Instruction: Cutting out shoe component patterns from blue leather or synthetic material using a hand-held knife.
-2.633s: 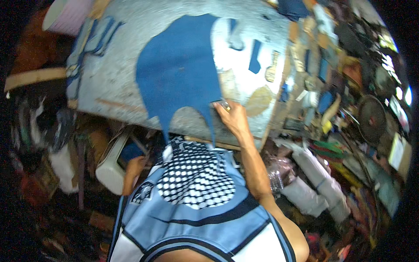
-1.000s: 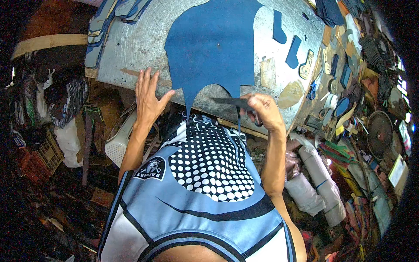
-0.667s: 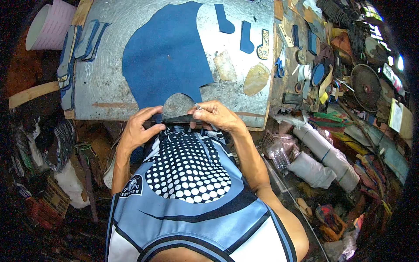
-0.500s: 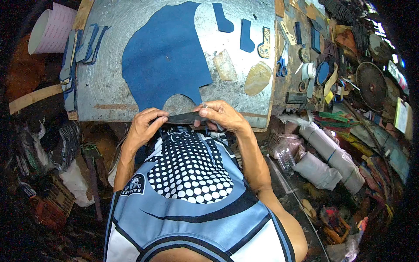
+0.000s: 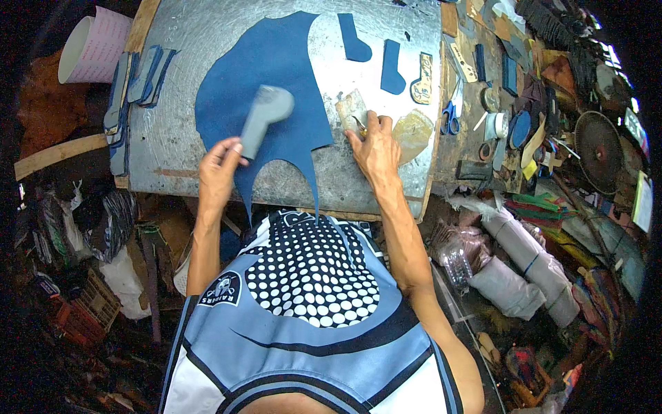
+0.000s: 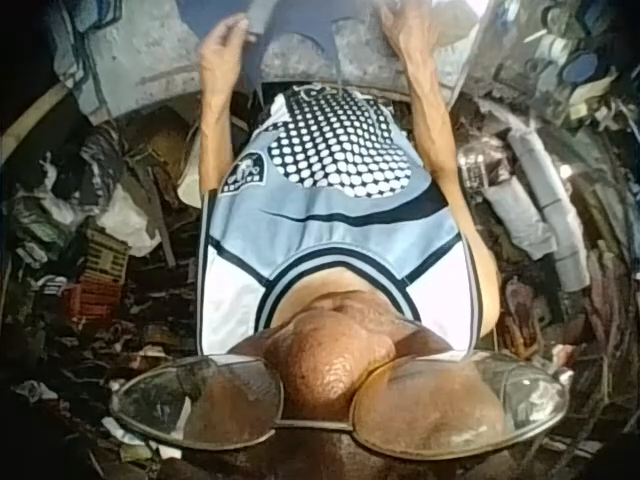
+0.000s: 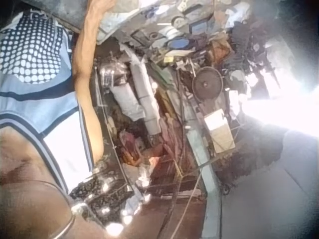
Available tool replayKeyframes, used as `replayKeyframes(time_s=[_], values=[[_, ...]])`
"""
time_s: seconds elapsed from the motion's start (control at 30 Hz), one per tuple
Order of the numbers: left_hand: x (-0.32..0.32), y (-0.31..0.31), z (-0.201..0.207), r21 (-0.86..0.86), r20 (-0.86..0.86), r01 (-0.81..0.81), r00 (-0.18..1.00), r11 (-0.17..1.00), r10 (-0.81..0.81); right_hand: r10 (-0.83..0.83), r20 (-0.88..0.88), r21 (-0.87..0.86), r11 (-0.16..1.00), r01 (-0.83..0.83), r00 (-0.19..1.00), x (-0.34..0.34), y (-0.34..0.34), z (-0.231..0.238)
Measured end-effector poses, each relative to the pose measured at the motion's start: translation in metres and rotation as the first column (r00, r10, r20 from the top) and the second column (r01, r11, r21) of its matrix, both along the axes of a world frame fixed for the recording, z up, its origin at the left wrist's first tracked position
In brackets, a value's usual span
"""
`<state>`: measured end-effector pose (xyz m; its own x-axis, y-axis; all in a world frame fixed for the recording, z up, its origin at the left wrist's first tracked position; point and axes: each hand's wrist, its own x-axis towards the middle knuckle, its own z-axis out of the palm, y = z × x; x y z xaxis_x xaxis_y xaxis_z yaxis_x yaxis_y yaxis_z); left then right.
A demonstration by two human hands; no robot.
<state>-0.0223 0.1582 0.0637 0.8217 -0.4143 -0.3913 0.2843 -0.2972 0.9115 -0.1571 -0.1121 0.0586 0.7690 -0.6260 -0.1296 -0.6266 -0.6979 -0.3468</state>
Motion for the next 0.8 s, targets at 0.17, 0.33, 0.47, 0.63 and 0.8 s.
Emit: replayKeyframes(time_s=[0.17, 0.33, 0.47, 0.63, 0.8], values=[[0.043, 0.039, -0.004, 0.074, 0.129, -0.234, 0.966, 0.969, 0.224, 0.018, -0.047, 0.005, 1.000, -0.017, 0.999, 0.006, 0.005, -0.001], [0.066, 0.058, -0.020, 0.045, 0.117, -0.284, 0.954, 0.958, 0.277, -0.062, -0.025, 0.059, 0.996, 0.064, 0.998, 0.005, 0.001, 0.001], [0.078, 0.074, -0.026, 0.284, 0.224, -0.298, 0.945, 0.912, 0.239, -0.127, 0.007, 0.089, 0.988, 0.126, 0.992, -0.009, -0.016, -0.004], [0.099, 0.098, -0.052, 0.292, 0.185, -0.326, 0.942, 0.899, 0.282, -0.396, -0.101, -0.076, 0.918, 0.390, 0.912, -0.048, -0.055, 0.008], [0.089, 0.041, -0.032, 0.464, 0.800, -0.304, 0.546, 0.832, -0.248, -0.407, -0.211, -0.114, 0.913, 0.391, 0.889, -0.063, -0.065, -0.008]])
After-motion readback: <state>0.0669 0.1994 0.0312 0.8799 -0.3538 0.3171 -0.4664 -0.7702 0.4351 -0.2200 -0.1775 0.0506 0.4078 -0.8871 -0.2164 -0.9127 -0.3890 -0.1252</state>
